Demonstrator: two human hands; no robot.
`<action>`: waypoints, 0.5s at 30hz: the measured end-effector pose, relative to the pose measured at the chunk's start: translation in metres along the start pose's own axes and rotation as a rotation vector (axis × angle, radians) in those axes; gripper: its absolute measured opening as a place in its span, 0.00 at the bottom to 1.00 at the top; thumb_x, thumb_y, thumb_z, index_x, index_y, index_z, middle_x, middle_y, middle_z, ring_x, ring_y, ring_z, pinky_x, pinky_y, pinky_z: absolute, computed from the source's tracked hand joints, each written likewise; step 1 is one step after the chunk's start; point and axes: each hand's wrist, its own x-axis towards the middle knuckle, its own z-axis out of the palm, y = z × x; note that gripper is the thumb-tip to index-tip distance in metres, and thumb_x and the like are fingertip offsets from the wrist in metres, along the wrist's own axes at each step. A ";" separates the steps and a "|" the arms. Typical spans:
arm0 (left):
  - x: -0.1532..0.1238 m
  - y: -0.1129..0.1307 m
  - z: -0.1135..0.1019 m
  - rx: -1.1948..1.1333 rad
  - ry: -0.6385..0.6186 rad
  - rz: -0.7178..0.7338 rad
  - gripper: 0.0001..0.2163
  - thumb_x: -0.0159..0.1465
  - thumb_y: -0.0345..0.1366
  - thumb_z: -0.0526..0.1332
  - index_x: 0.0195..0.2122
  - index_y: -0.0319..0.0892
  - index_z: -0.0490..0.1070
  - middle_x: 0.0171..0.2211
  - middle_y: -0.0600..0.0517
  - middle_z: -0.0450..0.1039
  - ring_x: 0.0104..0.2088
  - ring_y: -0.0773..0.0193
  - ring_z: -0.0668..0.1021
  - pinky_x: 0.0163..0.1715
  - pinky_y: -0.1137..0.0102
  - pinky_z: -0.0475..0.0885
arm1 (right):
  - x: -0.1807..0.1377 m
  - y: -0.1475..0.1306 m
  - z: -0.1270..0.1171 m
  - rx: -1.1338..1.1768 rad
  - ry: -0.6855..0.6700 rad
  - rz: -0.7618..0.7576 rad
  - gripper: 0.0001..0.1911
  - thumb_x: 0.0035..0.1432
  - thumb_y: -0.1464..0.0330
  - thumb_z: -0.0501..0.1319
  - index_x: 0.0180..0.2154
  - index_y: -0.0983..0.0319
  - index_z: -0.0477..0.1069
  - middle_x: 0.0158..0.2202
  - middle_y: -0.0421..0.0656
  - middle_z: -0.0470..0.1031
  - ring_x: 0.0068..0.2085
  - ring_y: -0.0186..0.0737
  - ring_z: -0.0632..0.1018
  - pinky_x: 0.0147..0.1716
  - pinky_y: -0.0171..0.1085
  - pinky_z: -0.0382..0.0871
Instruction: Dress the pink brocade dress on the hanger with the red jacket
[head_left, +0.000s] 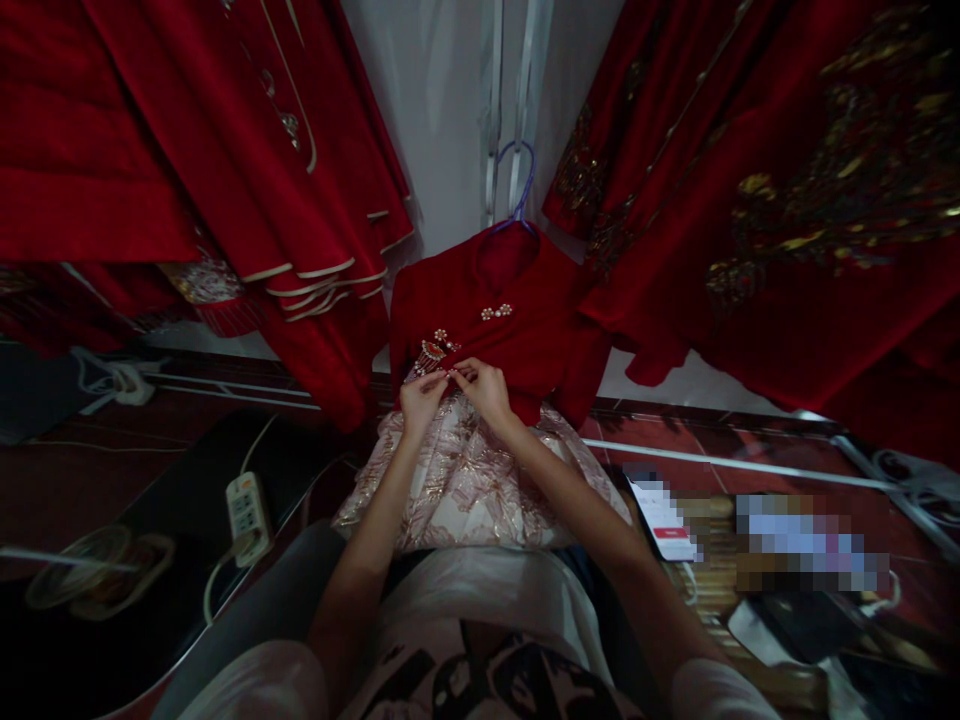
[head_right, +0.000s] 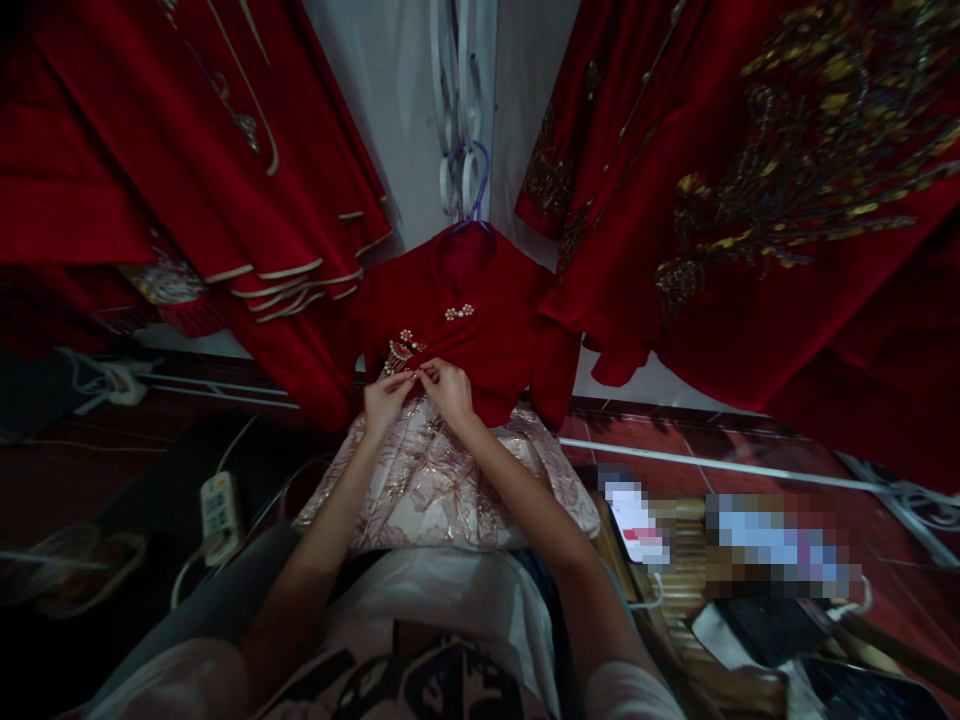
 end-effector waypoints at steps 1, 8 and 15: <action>0.001 -0.002 -0.002 0.015 -0.007 0.007 0.12 0.51 0.37 0.67 0.36 0.39 0.79 0.34 0.47 0.80 0.34 0.60 0.81 0.44 0.61 0.76 | -0.001 0.000 0.000 -0.012 0.000 -0.009 0.07 0.59 0.66 0.60 0.39 0.59 0.74 0.34 0.41 0.79 0.34 0.35 0.78 0.36 0.33 0.71; 0.006 -0.008 -0.003 0.053 -0.026 0.042 0.09 0.52 0.37 0.66 0.32 0.40 0.79 0.33 0.49 0.80 0.35 0.60 0.81 0.46 0.61 0.75 | -0.004 0.001 -0.001 -0.131 -0.011 -0.062 0.08 0.61 0.67 0.58 0.41 0.60 0.72 0.36 0.44 0.78 0.36 0.37 0.78 0.39 0.34 0.70; 0.001 -0.003 -0.002 0.034 0.081 0.074 0.08 0.51 0.30 0.61 0.34 0.40 0.74 0.36 0.49 0.78 0.35 0.65 0.79 0.38 0.67 0.76 | -0.001 -0.001 -0.013 0.007 -0.026 -0.045 0.08 0.61 0.67 0.55 0.39 0.60 0.72 0.35 0.41 0.78 0.33 0.34 0.78 0.36 0.31 0.70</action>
